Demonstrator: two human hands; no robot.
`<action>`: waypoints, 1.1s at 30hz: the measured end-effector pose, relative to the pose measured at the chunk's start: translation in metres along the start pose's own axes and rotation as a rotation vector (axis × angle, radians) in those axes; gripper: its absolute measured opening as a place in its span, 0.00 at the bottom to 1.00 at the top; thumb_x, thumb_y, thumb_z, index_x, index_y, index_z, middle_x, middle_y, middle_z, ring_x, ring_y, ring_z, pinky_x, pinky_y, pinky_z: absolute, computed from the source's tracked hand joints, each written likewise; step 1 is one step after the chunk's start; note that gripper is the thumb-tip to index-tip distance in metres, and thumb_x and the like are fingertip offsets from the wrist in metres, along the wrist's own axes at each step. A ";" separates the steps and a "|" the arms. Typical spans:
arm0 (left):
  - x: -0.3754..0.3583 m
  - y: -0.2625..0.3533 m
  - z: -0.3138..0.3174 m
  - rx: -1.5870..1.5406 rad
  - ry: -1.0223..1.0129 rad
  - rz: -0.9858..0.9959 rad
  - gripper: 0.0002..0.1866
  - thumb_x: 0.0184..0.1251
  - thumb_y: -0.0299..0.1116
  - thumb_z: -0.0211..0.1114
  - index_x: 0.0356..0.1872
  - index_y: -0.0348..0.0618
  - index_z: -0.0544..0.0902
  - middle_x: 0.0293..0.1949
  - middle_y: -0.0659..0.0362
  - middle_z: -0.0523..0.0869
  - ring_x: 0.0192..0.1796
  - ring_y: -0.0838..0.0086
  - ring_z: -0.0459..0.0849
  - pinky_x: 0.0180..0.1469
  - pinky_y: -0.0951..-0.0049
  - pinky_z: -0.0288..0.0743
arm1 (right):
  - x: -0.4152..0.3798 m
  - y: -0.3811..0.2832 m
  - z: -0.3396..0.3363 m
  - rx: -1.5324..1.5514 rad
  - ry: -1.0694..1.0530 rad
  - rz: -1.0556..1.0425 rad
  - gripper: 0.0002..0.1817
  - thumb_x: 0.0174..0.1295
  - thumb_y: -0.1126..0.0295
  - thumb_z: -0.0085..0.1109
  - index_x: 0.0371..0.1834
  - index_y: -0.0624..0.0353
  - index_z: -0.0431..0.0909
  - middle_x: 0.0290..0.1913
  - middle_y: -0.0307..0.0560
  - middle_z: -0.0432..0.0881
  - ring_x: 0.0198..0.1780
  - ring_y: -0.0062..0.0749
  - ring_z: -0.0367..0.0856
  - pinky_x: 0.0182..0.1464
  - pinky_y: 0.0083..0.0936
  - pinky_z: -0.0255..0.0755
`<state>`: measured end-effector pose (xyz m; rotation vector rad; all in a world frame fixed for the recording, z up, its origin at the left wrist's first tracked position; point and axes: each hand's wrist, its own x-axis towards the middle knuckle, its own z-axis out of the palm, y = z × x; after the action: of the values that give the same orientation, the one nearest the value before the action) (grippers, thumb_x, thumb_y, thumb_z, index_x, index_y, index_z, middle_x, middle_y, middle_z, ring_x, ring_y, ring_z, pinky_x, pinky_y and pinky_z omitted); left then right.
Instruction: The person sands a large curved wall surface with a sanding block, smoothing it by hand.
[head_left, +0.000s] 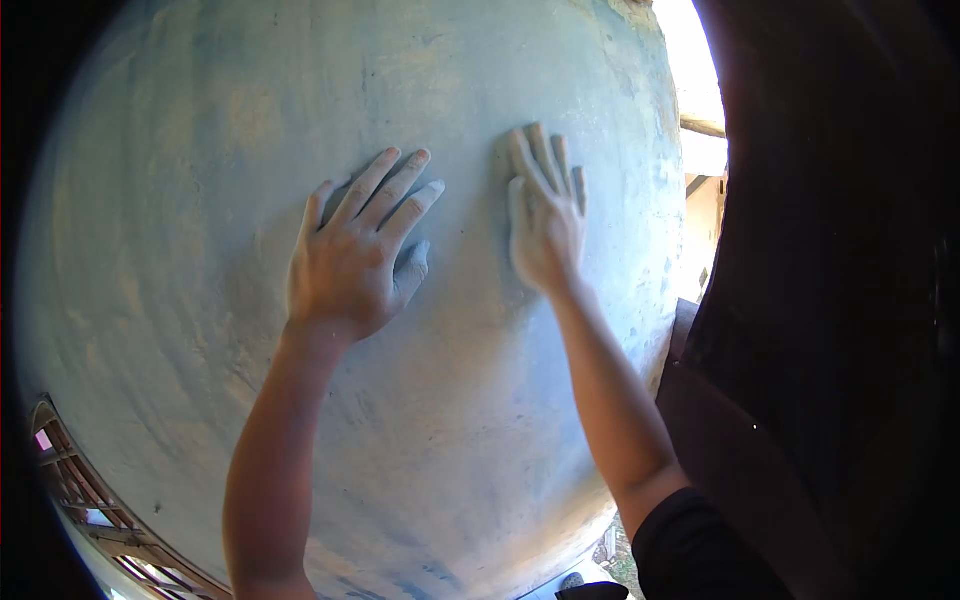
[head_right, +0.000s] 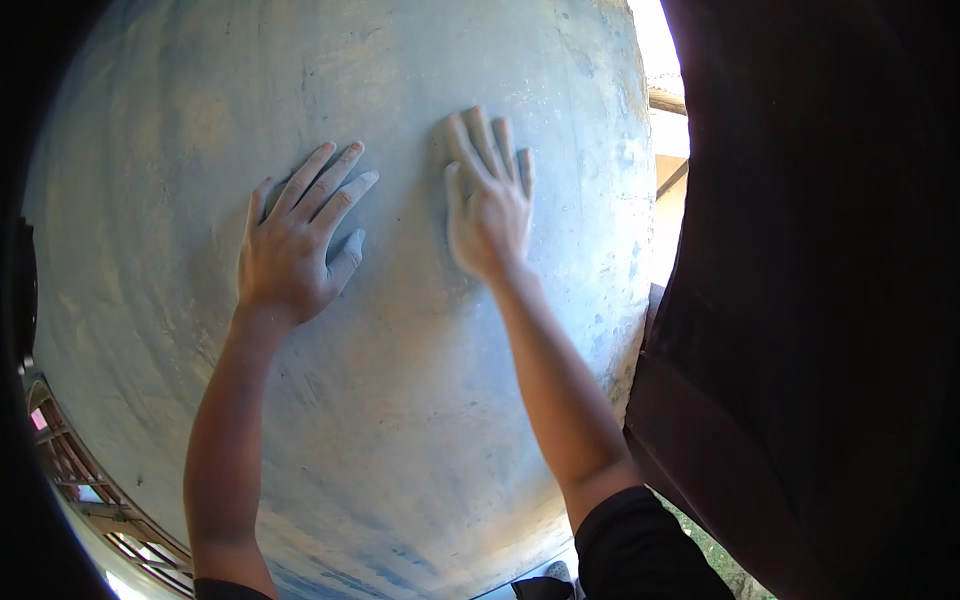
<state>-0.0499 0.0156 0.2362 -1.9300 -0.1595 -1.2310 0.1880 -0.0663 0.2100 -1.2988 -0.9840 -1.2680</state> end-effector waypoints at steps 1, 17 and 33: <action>-0.005 0.005 0.000 -0.003 -0.005 -0.004 0.29 0.70 0.40 0.67 0.74 0.63 0.78 0.83 0.70 0.70 0.85 0.71 0.64 0.81 0.52 0.59 | -0.019 -0.011 -0.001 0.002 -0.053 -0.027 0.29 0.86 0.56 0.42 0.87 0.41 0.62 0.90 0.41 0.55 0.90 0.49 0.47 0.89 0.56 0.37; -0.061 0.056 0.013 -0.113 0.015 -0.192 0.31 0.65 0.37 0.69 0.72 0.63 0.81 0.82 0.69 0.73 0.84 0.70 0.67 0.79 0.52 0.60 | 0.015 -0.013 0.005 -0.038 0.003 0.142 0.31 0.86 0.51 0.35 0.90 0.37 0.57 0.91 0.44 0.51 0.91 0.50 0.44 0.89 0.57 0.32; -0.063 0.057 0.015 -0.163 0.069 -0.205 0.31 0.63 0.36 0.71 0.70 0.57 0.81 0.79 0.69 0.78 0.83 0.70 0.71 0.78 0.53 0.60 | 0.016 0.011 0.000 -0.074 -0.054 0.086 0.32 0.86 0.48 0.34 0.90 0.36 0.53 0.92 0.40 0.47 0.92 0.43 0.39 0.89 0.56 0.26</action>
<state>-0.0431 0.0078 0.1501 -2.0471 -0.2316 -1.4835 0.2009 -0.0699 0.2246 -1.4238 -0.9161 -1.2190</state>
